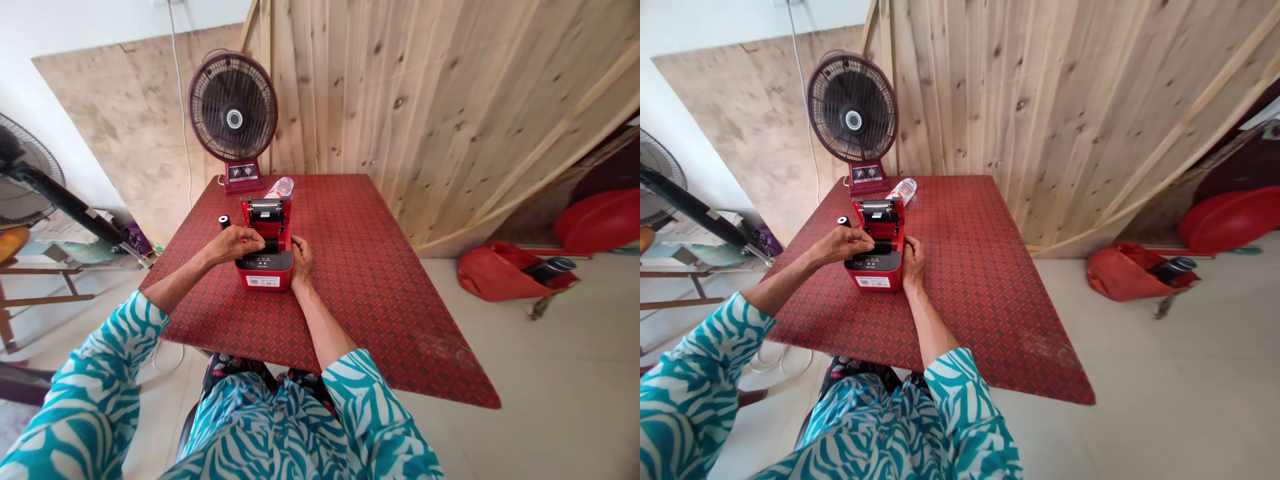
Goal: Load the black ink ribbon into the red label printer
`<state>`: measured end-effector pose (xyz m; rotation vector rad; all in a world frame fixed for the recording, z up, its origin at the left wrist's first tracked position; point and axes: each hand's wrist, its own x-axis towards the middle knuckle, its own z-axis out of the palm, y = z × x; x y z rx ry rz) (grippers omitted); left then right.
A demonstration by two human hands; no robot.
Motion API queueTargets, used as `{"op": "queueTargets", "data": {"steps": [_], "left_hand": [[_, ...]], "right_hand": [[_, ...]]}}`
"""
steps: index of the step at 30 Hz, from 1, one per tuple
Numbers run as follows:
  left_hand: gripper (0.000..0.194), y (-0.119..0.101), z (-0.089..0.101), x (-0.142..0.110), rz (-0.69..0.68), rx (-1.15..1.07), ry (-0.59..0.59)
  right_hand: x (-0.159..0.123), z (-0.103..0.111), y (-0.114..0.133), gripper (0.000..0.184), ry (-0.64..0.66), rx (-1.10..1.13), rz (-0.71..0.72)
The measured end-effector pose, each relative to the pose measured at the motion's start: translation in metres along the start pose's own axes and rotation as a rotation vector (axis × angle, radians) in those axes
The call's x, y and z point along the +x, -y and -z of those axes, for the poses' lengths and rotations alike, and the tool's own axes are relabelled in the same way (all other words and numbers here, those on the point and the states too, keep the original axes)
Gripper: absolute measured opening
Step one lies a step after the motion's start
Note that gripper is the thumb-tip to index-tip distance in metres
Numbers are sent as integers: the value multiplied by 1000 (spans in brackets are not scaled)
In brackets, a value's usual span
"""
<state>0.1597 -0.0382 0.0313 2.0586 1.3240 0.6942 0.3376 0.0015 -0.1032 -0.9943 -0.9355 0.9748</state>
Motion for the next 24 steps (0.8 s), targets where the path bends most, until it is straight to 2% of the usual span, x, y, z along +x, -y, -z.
{"op": "queueTargets", "data": {"steps": [4,6,9,12,15,18,24], "left_hand": [[16,-10,-6,-7,-286,154,-54],[18,-14,-8,-14,-434,250,-84],[21,-18,-12,-26,-560,402,-168],[24,-19,-19,-40,-588,514,-243],[26,-17,-27,-52,-580,565,-259],[23,-14,-32,-58,-555,585,-256],[17,-12,-42,-66,-594,592,-370]], "right_hand": [[-2,-1,3,34,18,15,-1],[-3,-2,4,34,21,17,0],[-2,-2,2,34,23,15,6],[0,-1,-2,33,24,-9,8],[1,1,-5,34,22,-29,16],[2,2,-8,34,35,-24,21],[0,4,-1,37,57,-20,-21]]}}
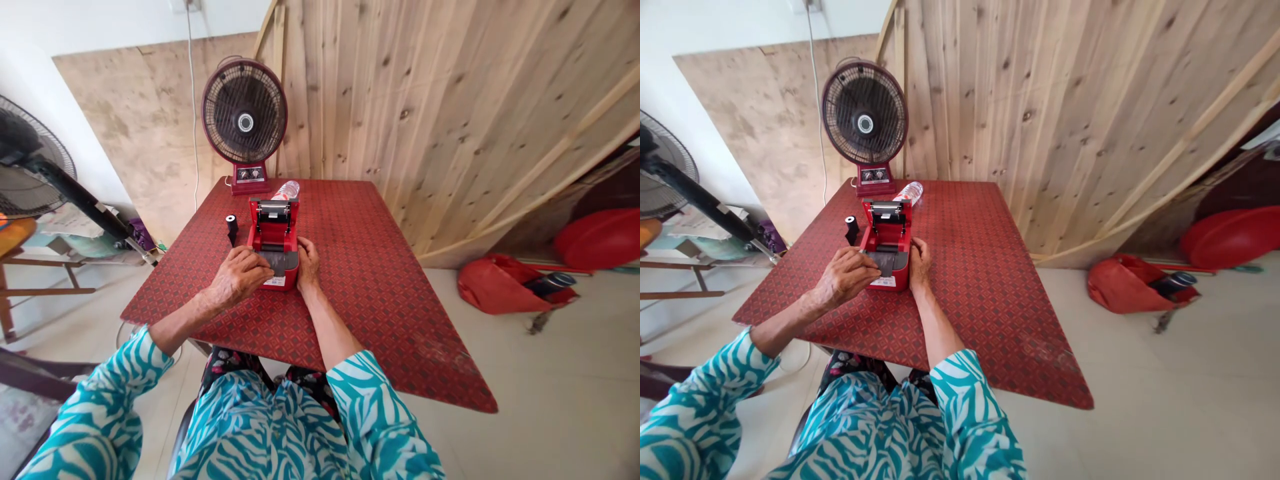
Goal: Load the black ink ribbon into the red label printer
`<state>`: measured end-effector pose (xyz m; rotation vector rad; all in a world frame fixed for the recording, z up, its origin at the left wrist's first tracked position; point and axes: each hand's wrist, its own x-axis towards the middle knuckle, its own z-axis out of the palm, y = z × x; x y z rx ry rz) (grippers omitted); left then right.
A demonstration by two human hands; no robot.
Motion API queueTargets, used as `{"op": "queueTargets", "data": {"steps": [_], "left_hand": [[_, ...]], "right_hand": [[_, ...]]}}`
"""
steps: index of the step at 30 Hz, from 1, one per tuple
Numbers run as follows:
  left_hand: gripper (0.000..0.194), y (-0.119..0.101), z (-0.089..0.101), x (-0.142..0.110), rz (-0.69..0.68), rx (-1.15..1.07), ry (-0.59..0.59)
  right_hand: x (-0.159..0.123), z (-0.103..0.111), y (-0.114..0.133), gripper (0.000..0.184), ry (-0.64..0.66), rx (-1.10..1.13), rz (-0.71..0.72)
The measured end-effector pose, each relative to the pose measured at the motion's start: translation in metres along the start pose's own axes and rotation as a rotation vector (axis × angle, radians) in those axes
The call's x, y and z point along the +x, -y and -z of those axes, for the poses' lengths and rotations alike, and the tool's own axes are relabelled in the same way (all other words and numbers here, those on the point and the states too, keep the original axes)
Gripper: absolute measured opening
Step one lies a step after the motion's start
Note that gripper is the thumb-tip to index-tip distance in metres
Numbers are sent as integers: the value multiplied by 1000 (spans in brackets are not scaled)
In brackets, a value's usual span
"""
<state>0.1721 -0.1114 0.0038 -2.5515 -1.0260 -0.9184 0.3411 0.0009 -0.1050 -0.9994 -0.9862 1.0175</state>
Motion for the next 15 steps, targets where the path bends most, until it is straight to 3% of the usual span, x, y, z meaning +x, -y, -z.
{"op": "queueTargets", "data": {"steps": [2,5,10,15], "left_hand": [[17,-3,-1,-2,-5,27,-16],[17,-5,-3,-6,-15,57,-36],[18,-5,-7,-13,0,60,-85],[19,-5,-8,-17,5,87,-91]], "right_hand": [[-4,2,12,36,-5,-23,59],[-13,7,41,31,-10,-110,268],[-36,14,83,22,310,-351,555],[-50,16,91,19,459,-591,630]]}}
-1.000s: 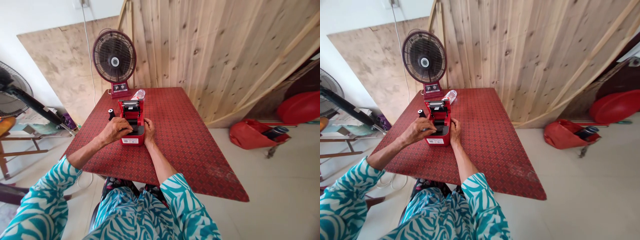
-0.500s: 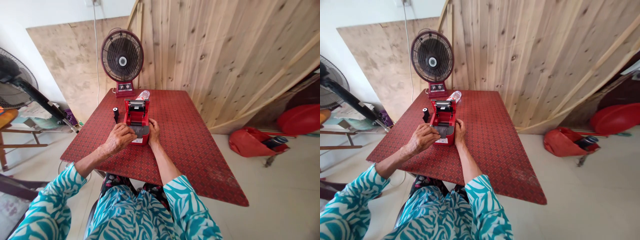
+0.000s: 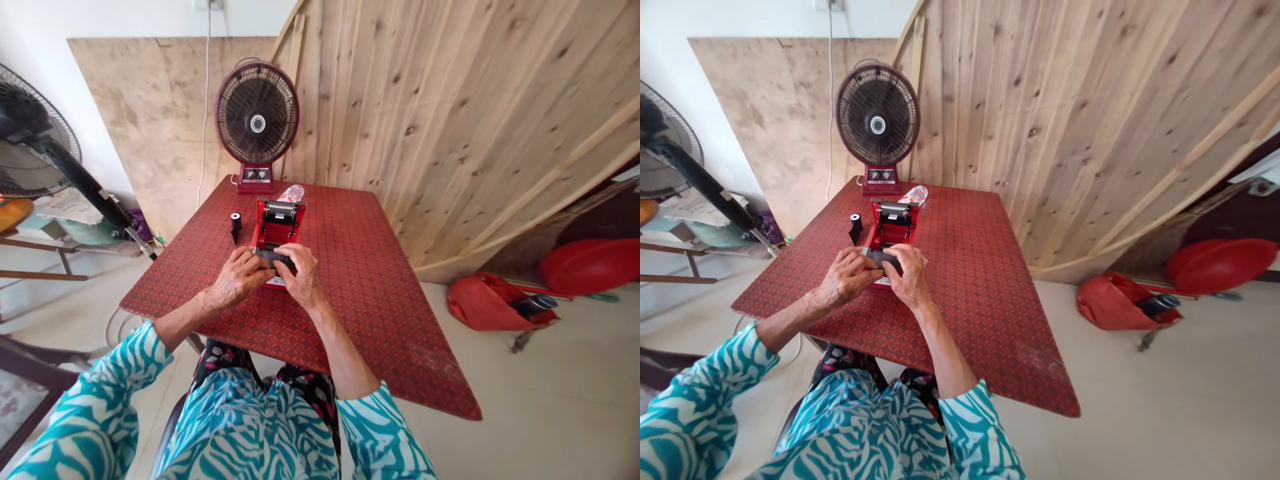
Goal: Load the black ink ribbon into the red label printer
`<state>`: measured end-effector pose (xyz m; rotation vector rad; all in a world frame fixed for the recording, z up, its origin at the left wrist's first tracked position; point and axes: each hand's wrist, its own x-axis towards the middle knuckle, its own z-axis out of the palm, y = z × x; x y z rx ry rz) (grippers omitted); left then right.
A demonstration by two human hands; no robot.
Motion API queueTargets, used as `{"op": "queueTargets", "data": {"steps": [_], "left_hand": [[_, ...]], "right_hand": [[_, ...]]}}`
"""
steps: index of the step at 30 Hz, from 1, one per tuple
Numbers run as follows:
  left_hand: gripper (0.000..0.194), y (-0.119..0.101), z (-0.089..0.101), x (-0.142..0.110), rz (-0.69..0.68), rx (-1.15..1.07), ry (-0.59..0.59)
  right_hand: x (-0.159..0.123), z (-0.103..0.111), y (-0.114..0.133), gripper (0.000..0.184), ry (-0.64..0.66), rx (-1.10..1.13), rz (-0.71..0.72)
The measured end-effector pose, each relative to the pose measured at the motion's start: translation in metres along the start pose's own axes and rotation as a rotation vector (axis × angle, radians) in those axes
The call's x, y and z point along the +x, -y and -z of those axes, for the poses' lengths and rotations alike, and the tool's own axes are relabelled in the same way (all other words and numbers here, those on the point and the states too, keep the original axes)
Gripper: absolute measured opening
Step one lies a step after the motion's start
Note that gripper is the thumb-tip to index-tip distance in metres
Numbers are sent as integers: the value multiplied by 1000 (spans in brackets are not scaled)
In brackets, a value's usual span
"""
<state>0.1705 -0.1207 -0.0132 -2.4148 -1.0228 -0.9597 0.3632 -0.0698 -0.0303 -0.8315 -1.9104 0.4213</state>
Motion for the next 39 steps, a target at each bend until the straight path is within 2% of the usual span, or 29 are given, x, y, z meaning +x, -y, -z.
{"op": "queueTargets", "data": {"steps": [5,8,10,14,17,19,22,25,28,30,34,36,39], "left_hand": [[14,-1,5,-7,23,-68,55],[16,3,13,-8,52,-132,7],[20,13,18,-6,191,-169,-90],[36,52,11,-4,668,-296,-247],[54,80,-6,-7,898,-479,-197],[62,89,-17,-9,979,-564,-179],[64,86,-27,-8,973,-614,-205],[65,76,-27,3,935,-670,-170],[66,76,-22,29,924,-703,-109],[62,83,-19,51,862,-650,-99],[56,97,-16,85,765,-589,20],[57,97,-15,88,756,-607,21],[64,92,-11,73,753,-662,-9]], "right_hand": [[-5,1,-6,23,71,-55,41],[-7,0,-10,24,61,-71,69],[-9,-2,-13,24,34,-73,85],[-12,-6,-17,24,-13,-71,109],[-12,-6,-19,25,-25,-68,122],[-12,-5,-19,25,-28,-69,131],[-12,-5,-18,25,-30,-79,138],[-12,-5,-18,24,-32,-88,148],[-12,-6,-18,24,-45,-83,167],[-13,-6,-18,24,-38,-77,160],[-13,-5,-17,25,-25,-80,126],[-13,-6,-16,24,-24,-87,127],[-12,-8,-15,24,-26,-101,135]]}}
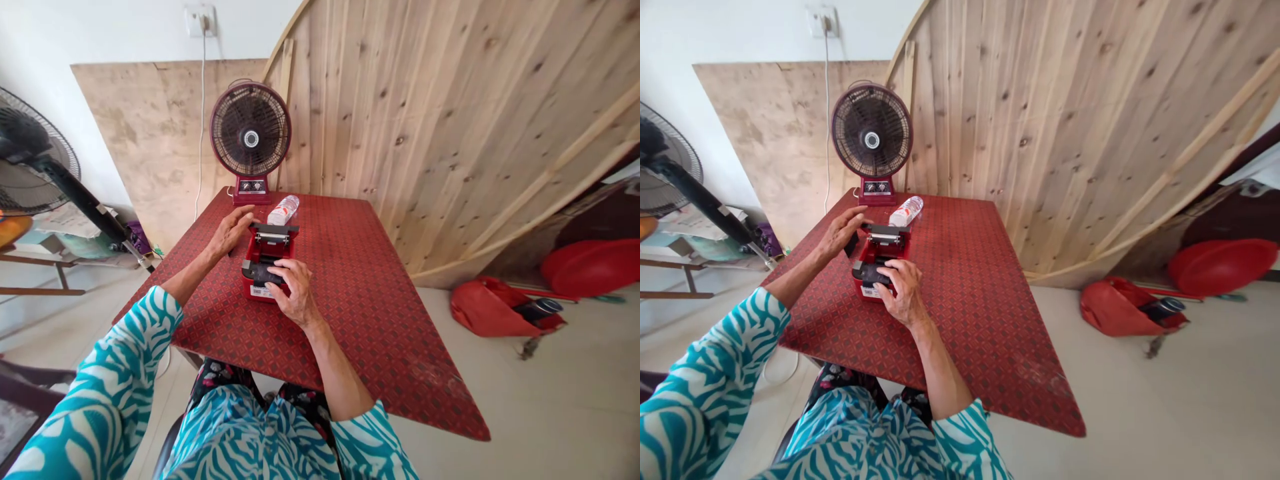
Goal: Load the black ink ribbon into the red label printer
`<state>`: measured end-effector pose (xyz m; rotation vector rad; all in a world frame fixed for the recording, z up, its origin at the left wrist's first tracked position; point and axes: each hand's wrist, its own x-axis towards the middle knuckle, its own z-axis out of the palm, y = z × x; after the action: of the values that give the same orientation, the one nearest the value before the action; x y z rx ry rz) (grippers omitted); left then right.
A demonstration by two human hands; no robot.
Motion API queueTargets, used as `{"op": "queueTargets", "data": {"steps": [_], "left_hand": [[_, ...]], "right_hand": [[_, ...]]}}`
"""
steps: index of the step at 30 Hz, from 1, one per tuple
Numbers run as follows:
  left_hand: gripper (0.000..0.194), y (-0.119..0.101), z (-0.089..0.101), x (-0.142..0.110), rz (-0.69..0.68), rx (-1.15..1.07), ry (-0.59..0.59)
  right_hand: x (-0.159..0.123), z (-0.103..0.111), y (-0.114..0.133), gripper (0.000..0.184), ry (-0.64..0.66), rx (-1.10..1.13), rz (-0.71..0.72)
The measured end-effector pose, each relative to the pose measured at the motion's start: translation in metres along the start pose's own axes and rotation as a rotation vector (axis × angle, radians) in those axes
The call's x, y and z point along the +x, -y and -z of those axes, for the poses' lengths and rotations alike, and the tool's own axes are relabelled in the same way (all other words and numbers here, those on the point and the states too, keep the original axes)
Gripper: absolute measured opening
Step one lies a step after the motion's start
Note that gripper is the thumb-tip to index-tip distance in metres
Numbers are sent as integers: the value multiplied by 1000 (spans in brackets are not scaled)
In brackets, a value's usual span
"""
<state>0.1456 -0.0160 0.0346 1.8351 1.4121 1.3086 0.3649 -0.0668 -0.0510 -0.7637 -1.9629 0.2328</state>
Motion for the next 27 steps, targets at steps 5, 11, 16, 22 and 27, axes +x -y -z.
{"op": "queueTargets", "data": {"steps": [5,11,16,22,27], "left_hand": [[64,16,0,-31,-23,3,101],[48,28,-5,-34,-36,18,109],[55,33,-8,-34,53,-71,-14],[65,40,-21,-39,333,-488,-5],[75,47,-32,-46,394,-611,-28]], "right_hand": [[0,10,13,21,-131,-52,86],[1,52,35,25,-543,-112,185],[31,29,0,28,-437,345,-474],[45,-12,-28,35,-366,723,-829],[36,-13,-20,41,-399,787,-841]]}}
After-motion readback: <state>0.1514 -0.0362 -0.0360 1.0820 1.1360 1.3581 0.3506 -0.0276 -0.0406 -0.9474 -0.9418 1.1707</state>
